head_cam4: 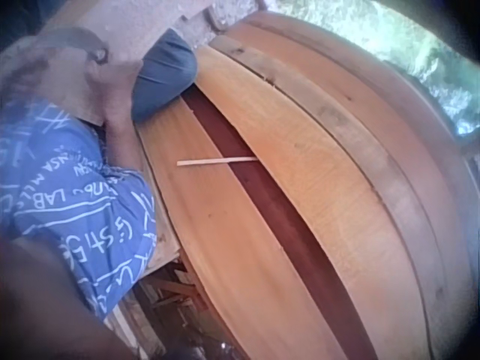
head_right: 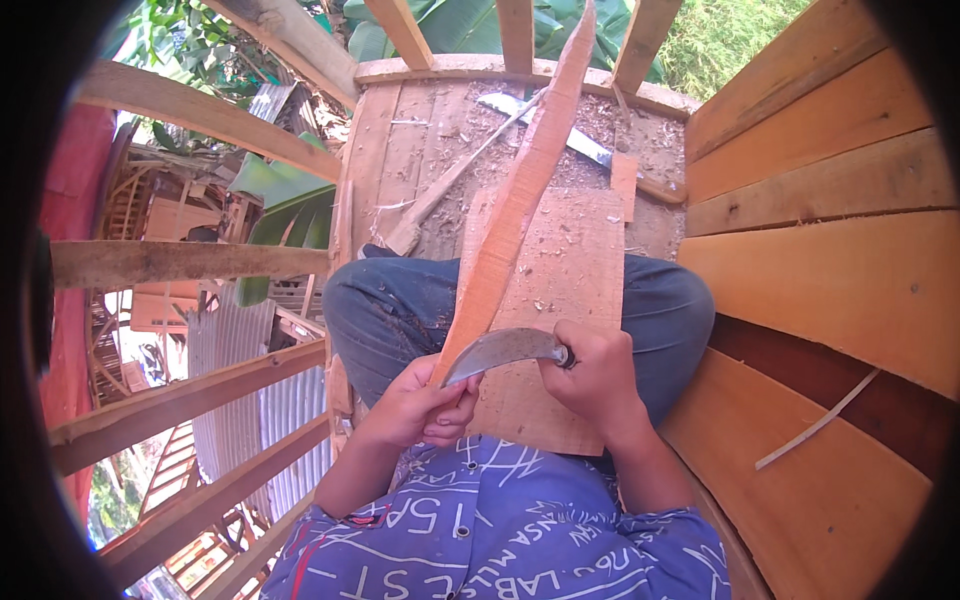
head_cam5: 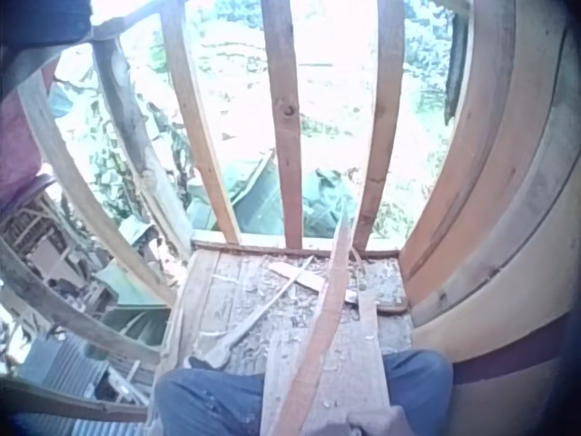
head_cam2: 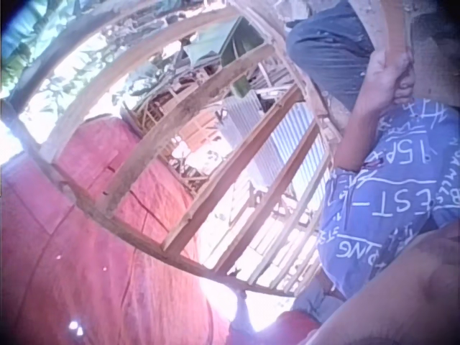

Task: The person sits cross-legged on a wooden platform and uses a curved knife to shave and shape a long, thin piece of wood. They repeatedly scrape the tool along the wood's length, removing thin shavings to refine its profile.

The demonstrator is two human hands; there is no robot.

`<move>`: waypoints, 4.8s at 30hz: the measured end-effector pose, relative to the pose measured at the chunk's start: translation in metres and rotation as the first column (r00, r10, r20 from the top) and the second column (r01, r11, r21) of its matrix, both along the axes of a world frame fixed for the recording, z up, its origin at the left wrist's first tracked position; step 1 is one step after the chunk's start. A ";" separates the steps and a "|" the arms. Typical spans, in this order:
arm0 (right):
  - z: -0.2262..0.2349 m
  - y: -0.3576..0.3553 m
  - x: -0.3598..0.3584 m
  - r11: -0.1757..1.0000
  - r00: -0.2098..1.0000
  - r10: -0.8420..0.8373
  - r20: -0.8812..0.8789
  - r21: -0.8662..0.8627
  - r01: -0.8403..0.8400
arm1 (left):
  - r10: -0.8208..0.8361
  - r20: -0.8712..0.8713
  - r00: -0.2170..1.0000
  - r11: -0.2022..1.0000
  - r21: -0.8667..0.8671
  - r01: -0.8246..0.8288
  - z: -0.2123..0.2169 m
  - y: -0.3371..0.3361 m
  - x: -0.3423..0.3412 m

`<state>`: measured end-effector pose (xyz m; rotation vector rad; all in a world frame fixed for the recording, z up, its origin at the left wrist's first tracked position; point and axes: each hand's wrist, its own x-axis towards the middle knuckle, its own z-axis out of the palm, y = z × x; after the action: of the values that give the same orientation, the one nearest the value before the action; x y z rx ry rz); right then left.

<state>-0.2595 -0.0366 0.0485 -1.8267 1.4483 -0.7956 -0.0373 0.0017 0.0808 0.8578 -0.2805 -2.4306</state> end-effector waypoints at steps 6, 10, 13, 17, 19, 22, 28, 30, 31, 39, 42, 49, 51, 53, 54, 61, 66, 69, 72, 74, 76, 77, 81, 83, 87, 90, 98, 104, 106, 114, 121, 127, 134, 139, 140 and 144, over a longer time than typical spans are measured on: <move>0.002 -0.010 0.003 0.978 0.965 -0.128 -0.227 -0.191 0.085 | -0.006 0.048 0.999 0.999 -0.033 0.008 0.012 0.006 -0.015; 0.003 -0.018 0.000 0.953 0.949 -0.220 -0.227 -0.256 0.160 | -0.044 0.016 0.999 0.999 -0.030 0.045 0.011 0.010 -0.021; 0.002 -0.020 -0.003 0.950 0.939 -0.236 -0.250 -0.264 0.169 | 0.010 -0.035 0.999 1.000 0.013 -0.009 0.011 0.013 -0.027; 0.004 -0.021 -0.002 0.938 0.940 -0.252 -0.232 -0.298 0.177 | -0.005 -0.029 1.000 1.000 0.021 0.006 0.014 0.015 -0.024; 0.005 -0.022 -0.004 0.935 0.933 -0.267 -0.241 -0.301 0.190 | 0.002 -0.030 1.000 1.000 0.003 -0.002 0.016 0.014 -0.025; 0.012 -0.023 -0.006 0.930 0.923 -0.265 -0.279 -0.327 0.168 | -0.036 -0.015 0.999 0.999 0.040 0.037 0.023 0.013 -0.018; 0.015 -0.022 -0.003 0.923 0.916 -0.274 -0.292 -0.346 0.166 | 0.001 -0.143 0.990 0.998 0.056 0.007 0.016 0.027 -0.017; 0.015 -0.023 -0.001 0.927 0.920 -0.274 -0.279 -0.333 0.175 | 0.014 -0.160 0.987 0.997 0.073 -0.003 0.017 0.028 -0.017; 0.013 -0.022 -0.001 0.928 0.921 -0.274 -0.278 -0.329 0.177 | 0.019 -0.170 0.985 0.997 0.082 -0.005 0.017 0.028 -0.017; 0.012 -0.061 -0.060 0.845 0.810 -0.535 -0.239 -0.142 0.516 | -0.004 -0.134 0.991 0.985 0.169 0.027 0.005 0.061 -0.008; 0.011 -0.036 -0.033 0.934 0.921 -0.344 -0.185 -0.167 0.315 | 0.133 -0.134 0.982 0.990 0.056 -0.127 0.004 0.039 0.009; 0.014 -0.006 0.013 0.979 0.986 -0.151 -0.067 0.129 0.159 | 0.106 -0.157 0.982 0.994 0.010 -0.106 0.010 0.022 0.011; 0.013 -0.005 0.012 0.979 0.988 -0.148 -0.040 0.139 0.152 | 0.087 -0.132 0.987 0.996 0.001 -0.088 0.008 0.022 0.010; 0.013 -0.007 0.011 0.981 0.990 -0.143 -0.016 0.133 0.143 | 0.084 -0.098 0.992 0.996 0.002 -0.085 0.009 0.021 0.008; 0.014 -0.008 0.010 0.976 0.987 -0.158 -0.011 0.148 0.158 | 0.082 -0.076 0.994 0.997 0.010 -0.081 0.010 0.021 0.005; 0.019 -0.006 0.002 0.961 0.982 -0.179 0.058 0.226 0.162 | 0.060 0.067 0.996 0.997 0.035 -0.063 0.012 0.023 -0.003; 0.008 -0.005 0.007 0.973 0.979 -0.143 0.148 0.204 0.111 | 0.115 0.068 0.991 0.993 0.028 -0.117 0.003 0.031 0.003; 0.001 -0.002 0.013 0.944 0.913 -0.188 0.362 0.322 0.067 | 0.099 0.062 0.993 0.995 -0.025 -0.098 0.000 0.031 0.003; 0.002 -0.001 0.025 0.912 0.793 -0.184 0.580 0.401 -0.082 | 0.097 0.084 0.992 0.987 -0.138 -0.085 -0.006 0.031 -0.002; 0.006 0.001 0.035 0.887 0.749 -0.185 0.636 0.436 -0.152 | 0.088 0.193 0.977 0.960 -0.278 -0.032 -0.008 0.030 -0.005; 0.012 0.000 0.043 0.850 0.751 -0.210 0.627 0.496 -0.176 | 0.102 0.387 0.917 0.891 -0.445 0.089 -0.005 0.026 -0.007; 0.015 0.001 0.047 0.830 0.751 -0.224 0.621 0.525 -0.187 | 0.075 0.395 0.916 0.893 -0.436 0.115 -0.007 0.027 -0.006; 0.013 0.000 0.051 0.833 0.640 -0.307 0.704 0.524 -0.176 | 0.080 0.462 0.883 0.848 -0.497 0.183 -0.016 0.036 0.006; 0.018 -0.001 0.055 0.861 0.680 -0.298 0.670 0.496 -0.111 | 0.106 0.502 0.859 0.824 -0.527 0.207 -0.019 0.036 0.013; 0.011 0.003 0.047 0.855 0.795 -0.228 0.562 0.506 -0.112 | 0.005 0.450 0.893 0.891 -0.408 0.200 -0.015 0.030 0.025; -0.002 0.003 0.034 0.912 0.847 -0.074 0.526 0.379 -0.155 | -0.012 0.489 0.872 0.920 -0.336 0.201 -0.001 0.018 0.026; 0.003 -0.012 0.017 0.989 0.962 0.095 -0.257 -0.082 -0.120 | 0.281 0.698 0.659 0.783 -0.564 0.263 0.000 0.023 0.020; -0.003 -0.051 -0.040 0.898 0.907 -0.421 -0.011 -0.146 0.415 | 0.126 0.665 0.736 0.788 -0.517 0.332 0.005 0.050 0.008; -0.009 -0.051 -0.047 0.930 0.938 -0.341 0.064 -0.124 0.346 | 0.129 0.644 0.754 0.789 -0.527 0.315 0.001 0.057 0.007; 0.002 -0.006 0.035 0.876 0.757 -0.117 0.643 0.426 -0.226 | 0.153 0.729 0.668 0.747 -0.528 0.405 -0.001 0.044 -0.001; 0.002 -0.007 0.026 0.855 0.757 -0.227 0.613 0.497 -0.146 | 0.516 0.681 0.520 0.713 -0.678 0.181 -0.010 0.054 0.039; 0.004 -0.018 0.000 0.865 0.735 -0.390 0.554 0.494 0.086 | 0.441 0.897 -0.029 0.890 -0.434 0.138 -0.093 0.120 0.134; -0.007 -0.030 -0.017 0.855 0.663 -0.490 0.566 0.459 0.240 | -0.044 0.993 -0.109 0.902 0.086 0.423 -0.142 0.176 0.152; -0.013 -0.031 -0.027 0.867 0.670 -0.456 0.585 0.460 0.189 | 0.013 0.990 -0.138 0.927 0.040 0.372 -0.156 0.179 0.145; -0.014 -0.032 -0.028 0.869 0.671 -0.455 0.586 0.457 0.190 | 0.023 0.991 -0.131 0.933 0.026 0.358 -0.153 0.177 0.143; -0.019 -0.033 -0.036 0.860 0.644 -0.462 0.609 0.484 0.159 | 0.131 0.982 -0.139 0.954 -0.086 0.285 -0.150 0.177 0.139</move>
<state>-0.2952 -0.0696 0.0299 -0.7882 1.2700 -1.1318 0.1015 0.1791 -0.0695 2.5034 -1.2366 -1.0170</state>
